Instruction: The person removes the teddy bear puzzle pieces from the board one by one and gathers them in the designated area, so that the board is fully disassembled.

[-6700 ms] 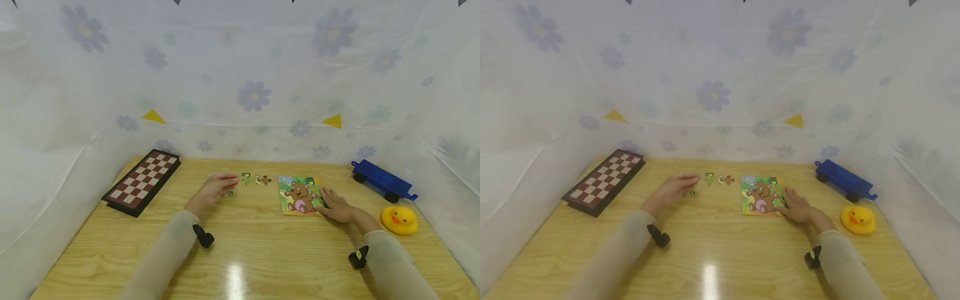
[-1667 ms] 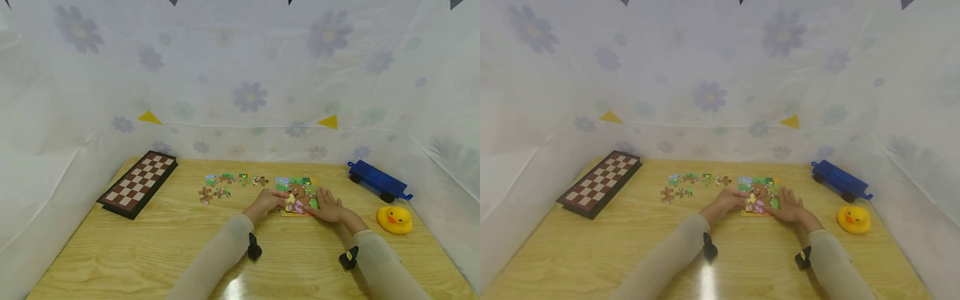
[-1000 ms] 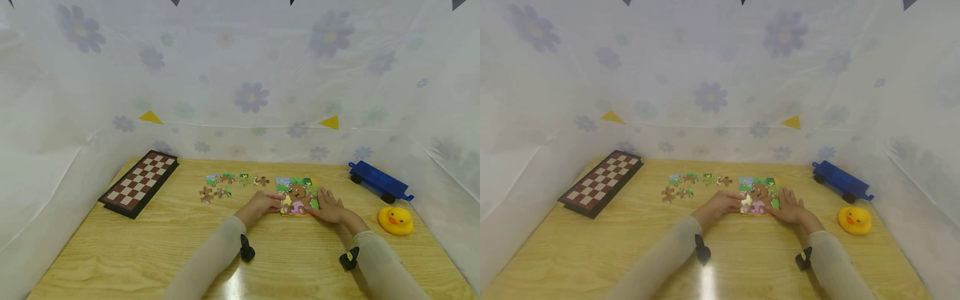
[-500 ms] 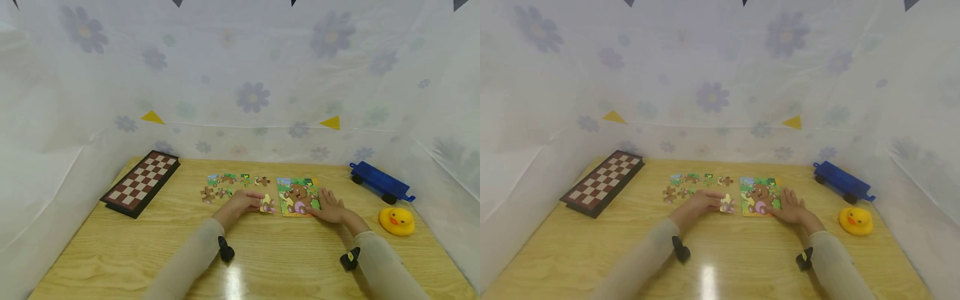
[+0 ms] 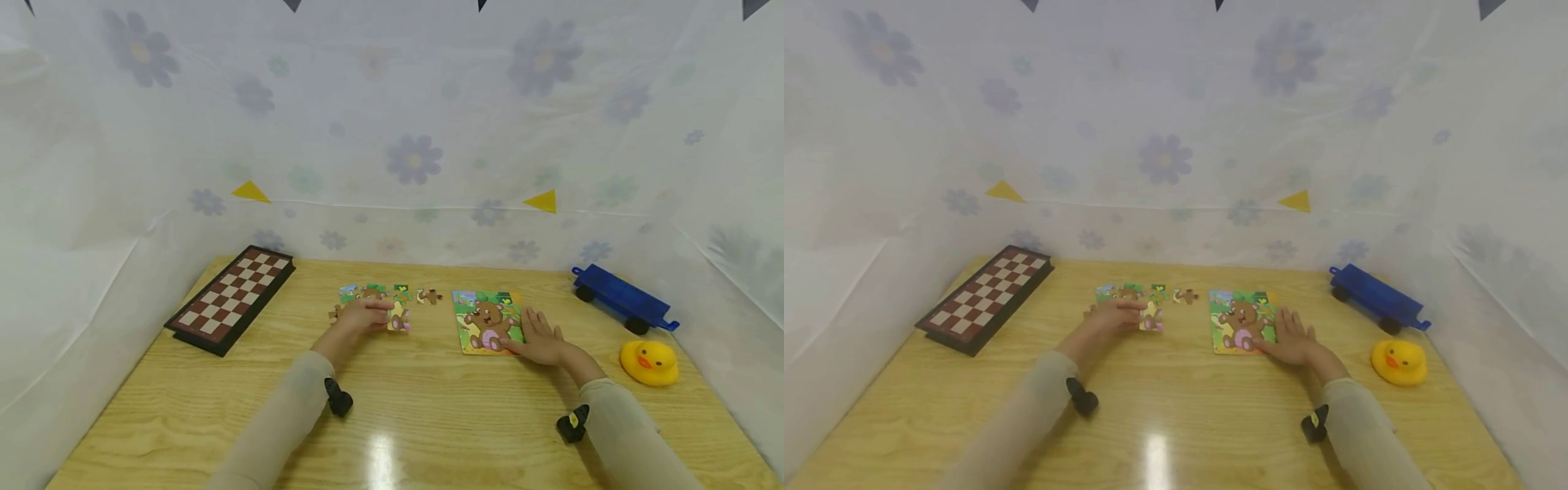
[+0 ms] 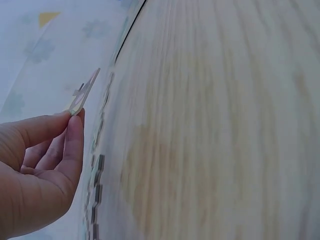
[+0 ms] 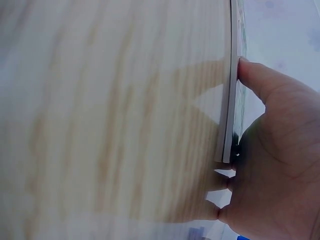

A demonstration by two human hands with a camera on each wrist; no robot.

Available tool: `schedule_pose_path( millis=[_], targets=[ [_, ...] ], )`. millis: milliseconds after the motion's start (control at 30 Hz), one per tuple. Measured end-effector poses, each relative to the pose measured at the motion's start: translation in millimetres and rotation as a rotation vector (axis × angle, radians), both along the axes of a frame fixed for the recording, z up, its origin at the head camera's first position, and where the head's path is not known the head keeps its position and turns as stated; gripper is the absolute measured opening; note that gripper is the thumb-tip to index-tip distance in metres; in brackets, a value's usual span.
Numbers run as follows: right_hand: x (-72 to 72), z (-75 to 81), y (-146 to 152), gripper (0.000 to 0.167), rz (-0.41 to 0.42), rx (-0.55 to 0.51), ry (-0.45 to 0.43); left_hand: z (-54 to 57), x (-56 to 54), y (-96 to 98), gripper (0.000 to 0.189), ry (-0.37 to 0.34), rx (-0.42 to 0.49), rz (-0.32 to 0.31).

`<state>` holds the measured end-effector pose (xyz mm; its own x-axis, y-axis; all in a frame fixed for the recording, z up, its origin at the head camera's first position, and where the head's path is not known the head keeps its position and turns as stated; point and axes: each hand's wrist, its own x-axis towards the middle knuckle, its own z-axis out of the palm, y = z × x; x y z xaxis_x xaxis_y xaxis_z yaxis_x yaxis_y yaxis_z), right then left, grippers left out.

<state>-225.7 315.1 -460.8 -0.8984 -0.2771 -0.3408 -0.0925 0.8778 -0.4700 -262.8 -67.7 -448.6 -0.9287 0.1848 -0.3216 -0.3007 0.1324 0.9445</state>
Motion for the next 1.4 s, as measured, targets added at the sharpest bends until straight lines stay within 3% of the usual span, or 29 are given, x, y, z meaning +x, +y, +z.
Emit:
schedule_pose_path(
  millis=[300, 667, 867, 1000, 1167, 1400],
  targets=[
    [3.9, 8.9, -5, 0.101, 0.001, 0.034, 0.008, 8.4, -2.0, -5.8, 0.024, 0.028, -0.108, 0.019],
    [2.9, 8.5, -8, 0.100, 0.003, 0.034, 0.013, 8.6, -7.3, -4.5, 0.020, 0.142, -0.213, -0.016],
    [2.6, 6.5, -6, 0.106, 0.004, -0.011, 0.012, 11.8, -7.5, -2.0, 0.020, 0.211, -0.361, -0.031],
    [0.5, 1.3, -4, 0.114, -0.003, -0.025, 0.007, 12.5, -7.2, -2.2, 0.020, 0.243, -0.403, -0.030],
    [-3.0, -6.6, -1, 0.120, -0.015, -0.021, 0.014, 8.4, -9.5, -5.8, 0.022, 0.233, -0.337, -0.045],
    [-3.2, -8.6, 2, 0.121, -0.011, 0.006, 0.016, 5.9, -13.7, -7.7, 0.031, 0.096, -0.048, -0.067]
  ],
)
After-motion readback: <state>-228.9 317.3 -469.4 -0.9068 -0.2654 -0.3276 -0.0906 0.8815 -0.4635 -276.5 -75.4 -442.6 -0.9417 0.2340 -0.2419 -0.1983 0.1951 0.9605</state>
